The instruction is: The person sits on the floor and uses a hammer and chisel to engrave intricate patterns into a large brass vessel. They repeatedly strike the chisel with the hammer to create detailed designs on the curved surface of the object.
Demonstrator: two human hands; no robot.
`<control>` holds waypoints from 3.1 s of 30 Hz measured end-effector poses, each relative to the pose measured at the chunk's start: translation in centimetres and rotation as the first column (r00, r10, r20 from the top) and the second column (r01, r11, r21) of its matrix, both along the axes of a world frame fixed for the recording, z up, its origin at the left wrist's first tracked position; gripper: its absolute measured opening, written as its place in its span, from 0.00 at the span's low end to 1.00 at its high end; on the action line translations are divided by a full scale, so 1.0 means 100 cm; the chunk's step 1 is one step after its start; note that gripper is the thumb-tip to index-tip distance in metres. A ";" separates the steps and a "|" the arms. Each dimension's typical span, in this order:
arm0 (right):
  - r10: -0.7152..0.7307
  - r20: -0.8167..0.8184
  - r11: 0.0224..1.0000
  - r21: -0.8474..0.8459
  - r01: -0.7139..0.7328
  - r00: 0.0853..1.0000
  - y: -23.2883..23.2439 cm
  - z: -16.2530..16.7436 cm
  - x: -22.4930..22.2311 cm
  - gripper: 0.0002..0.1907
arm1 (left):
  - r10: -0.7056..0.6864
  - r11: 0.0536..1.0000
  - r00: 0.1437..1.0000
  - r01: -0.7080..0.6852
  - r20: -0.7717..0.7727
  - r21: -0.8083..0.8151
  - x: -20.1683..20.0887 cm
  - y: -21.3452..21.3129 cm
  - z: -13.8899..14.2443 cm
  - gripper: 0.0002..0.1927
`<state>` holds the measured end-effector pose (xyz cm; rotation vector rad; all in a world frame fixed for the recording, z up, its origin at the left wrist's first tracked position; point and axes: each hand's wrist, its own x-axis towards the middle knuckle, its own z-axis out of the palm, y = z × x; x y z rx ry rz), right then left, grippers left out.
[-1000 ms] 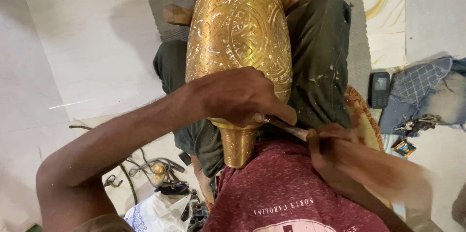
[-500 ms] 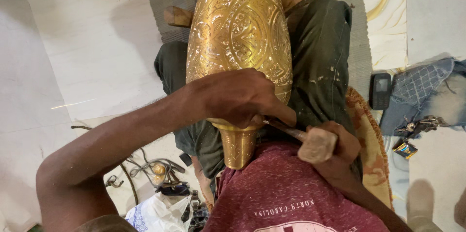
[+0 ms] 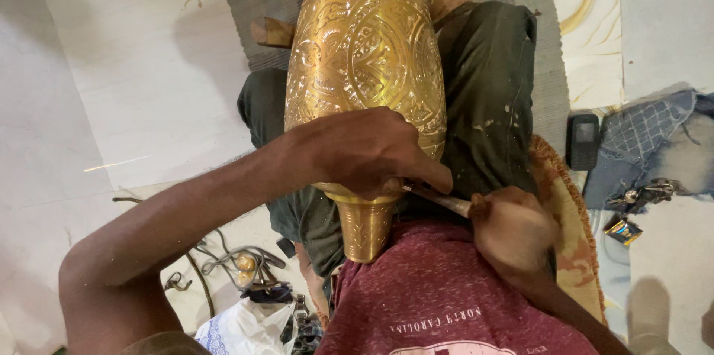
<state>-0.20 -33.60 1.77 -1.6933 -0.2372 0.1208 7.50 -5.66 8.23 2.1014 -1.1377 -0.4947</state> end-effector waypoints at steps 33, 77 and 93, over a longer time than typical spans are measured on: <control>0.313 -0.274 0.503 -0.765 -0.404 0.909 0.010 0.025 0.037 0.13 | 0.025 0.998 0.999 -0.023 -0.048 0.053 0.005 0.000 0.010 0.24; -0.058 0.138 0.894 -0.433 0.113 0.989 -0.010 -0.025 0.004 0.07 | 0.028 0.987 0.997 -0.038 -0.067 -0.155 0.014 0.004 -0.004 0.25; -0.173 -0.031 0.968 -0.189 0.164 0.984 -0.014 -0.037 0.005 0.08 | -0.002 0.967 0.997 -0.017 -0.074 -0.254 0.019 0.004 0.000 0.26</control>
